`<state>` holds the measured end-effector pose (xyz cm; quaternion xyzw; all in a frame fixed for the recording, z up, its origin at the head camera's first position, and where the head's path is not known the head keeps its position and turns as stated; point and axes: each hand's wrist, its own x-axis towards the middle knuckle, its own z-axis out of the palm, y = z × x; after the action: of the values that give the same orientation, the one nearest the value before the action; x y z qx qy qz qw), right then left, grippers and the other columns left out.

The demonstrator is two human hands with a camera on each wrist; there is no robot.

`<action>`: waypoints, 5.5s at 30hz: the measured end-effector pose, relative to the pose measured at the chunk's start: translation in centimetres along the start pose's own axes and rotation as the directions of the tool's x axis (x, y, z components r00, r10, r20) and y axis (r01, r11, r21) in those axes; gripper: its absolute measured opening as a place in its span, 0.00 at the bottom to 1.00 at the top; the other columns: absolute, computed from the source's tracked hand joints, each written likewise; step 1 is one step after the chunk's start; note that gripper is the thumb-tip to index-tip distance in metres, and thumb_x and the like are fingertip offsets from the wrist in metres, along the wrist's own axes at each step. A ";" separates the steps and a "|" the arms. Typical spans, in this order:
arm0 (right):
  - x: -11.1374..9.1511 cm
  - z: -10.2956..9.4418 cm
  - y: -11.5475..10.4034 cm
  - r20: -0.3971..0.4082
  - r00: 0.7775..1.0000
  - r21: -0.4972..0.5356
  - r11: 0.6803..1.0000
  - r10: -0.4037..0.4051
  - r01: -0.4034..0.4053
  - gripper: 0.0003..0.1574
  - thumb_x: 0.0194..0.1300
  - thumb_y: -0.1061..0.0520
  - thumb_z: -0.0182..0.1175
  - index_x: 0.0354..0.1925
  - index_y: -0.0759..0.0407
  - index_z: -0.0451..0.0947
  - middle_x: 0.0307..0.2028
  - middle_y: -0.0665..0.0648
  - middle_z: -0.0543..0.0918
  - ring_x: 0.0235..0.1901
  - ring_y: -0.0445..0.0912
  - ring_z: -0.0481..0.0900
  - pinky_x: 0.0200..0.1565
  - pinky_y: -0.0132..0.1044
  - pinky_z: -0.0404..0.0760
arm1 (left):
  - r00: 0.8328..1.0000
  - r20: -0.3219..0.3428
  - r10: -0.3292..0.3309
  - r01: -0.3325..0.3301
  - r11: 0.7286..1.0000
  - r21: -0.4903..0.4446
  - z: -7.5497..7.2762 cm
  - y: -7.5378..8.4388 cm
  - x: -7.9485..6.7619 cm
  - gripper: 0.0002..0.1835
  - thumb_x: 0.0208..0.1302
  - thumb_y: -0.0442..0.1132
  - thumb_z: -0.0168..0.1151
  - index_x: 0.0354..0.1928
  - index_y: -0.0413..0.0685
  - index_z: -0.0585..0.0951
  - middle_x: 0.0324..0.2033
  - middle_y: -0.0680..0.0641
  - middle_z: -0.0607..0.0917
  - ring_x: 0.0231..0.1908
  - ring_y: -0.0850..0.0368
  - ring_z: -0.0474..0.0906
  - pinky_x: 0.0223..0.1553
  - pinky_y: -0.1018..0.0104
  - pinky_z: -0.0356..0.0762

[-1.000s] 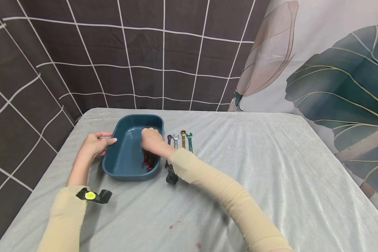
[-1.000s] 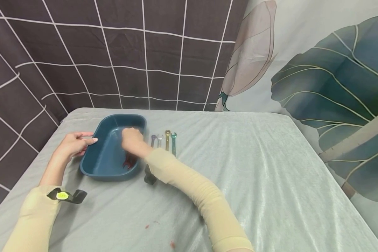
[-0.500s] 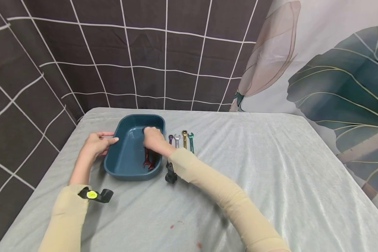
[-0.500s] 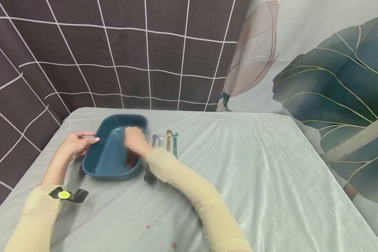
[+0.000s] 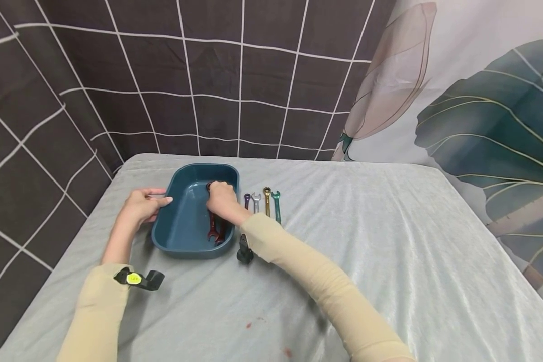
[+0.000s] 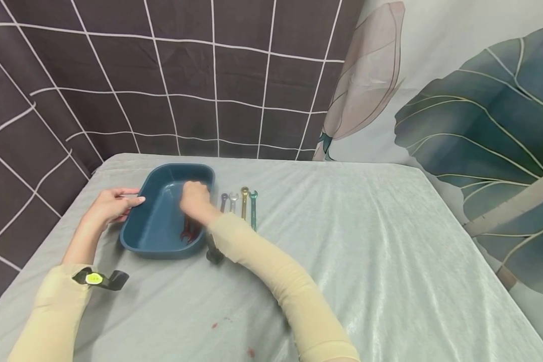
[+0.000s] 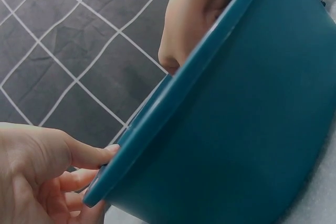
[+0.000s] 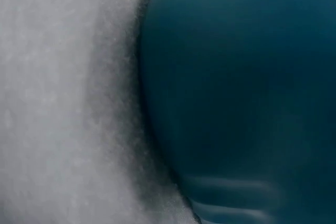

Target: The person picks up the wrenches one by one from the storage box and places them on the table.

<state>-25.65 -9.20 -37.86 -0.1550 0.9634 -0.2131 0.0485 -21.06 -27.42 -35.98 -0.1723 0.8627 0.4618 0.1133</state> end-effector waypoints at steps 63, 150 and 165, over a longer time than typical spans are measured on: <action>0.9 0.3 0.2 0.184 0.968 0.325 0.918 0.174 -0.226 0.16 0.49 0.60 0.72 0.12 0.59 0.78 0.07 0.50 0.75 0.11 0.39 0.77 0.21 0.27 0.70 | 0.999 -0.029 -0.026 0.027 0.999 0.038 0.1 0.5 -0.4 0.31 0.67 0.46 0.58 0.68 0.43 0.66 0.30 0.53 0.72 0.30 0.63 0.69 0.31 0.69 0.74; 0.8 -0.1 0.4 -0.170 0.980 0.468 0.866 -0.106 0.175 0.09 0.58 0.55 0.69 0.35 0.58 0.82 0.23 0.49 0.84 0.20 0.34 0.77 0.22 0.24 0.73 | 0.999 -0.039 -0.002 0.004 0.999 0.038 0.1 0.6 -0.1 0.30 0.66 0.46 0.60 0.67 0.41 0.68 0.22 0.58 0.72 0.22 0.66 0.68 0.26 0.69 0.74; 0.0 -1.0 0.6 -0.214 0.971 0.515 0.832 -0.108 0.206 0.09 0.58 0.57 0.69 0.35 0.61 0.82 0.25 0.53 0.86 0.21 0.35 0.79 0.25 0.24 0.74 | 0.997 -0.071 -0.009 0.013 0.998 0.058 0.3 0.8 -0.5 0.28 0.67 0.45 0.59 0.66 0.42 0.69 0.29 0.53 0.75 0.25 0.64 0.69 0.27 0.68 0.73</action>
<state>-25.97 -8.28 -37.19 -0.1948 0.8504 -0.4886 -0.0134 -20.90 -26.66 -35.37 -0.1900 0.8783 0.4294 0.0902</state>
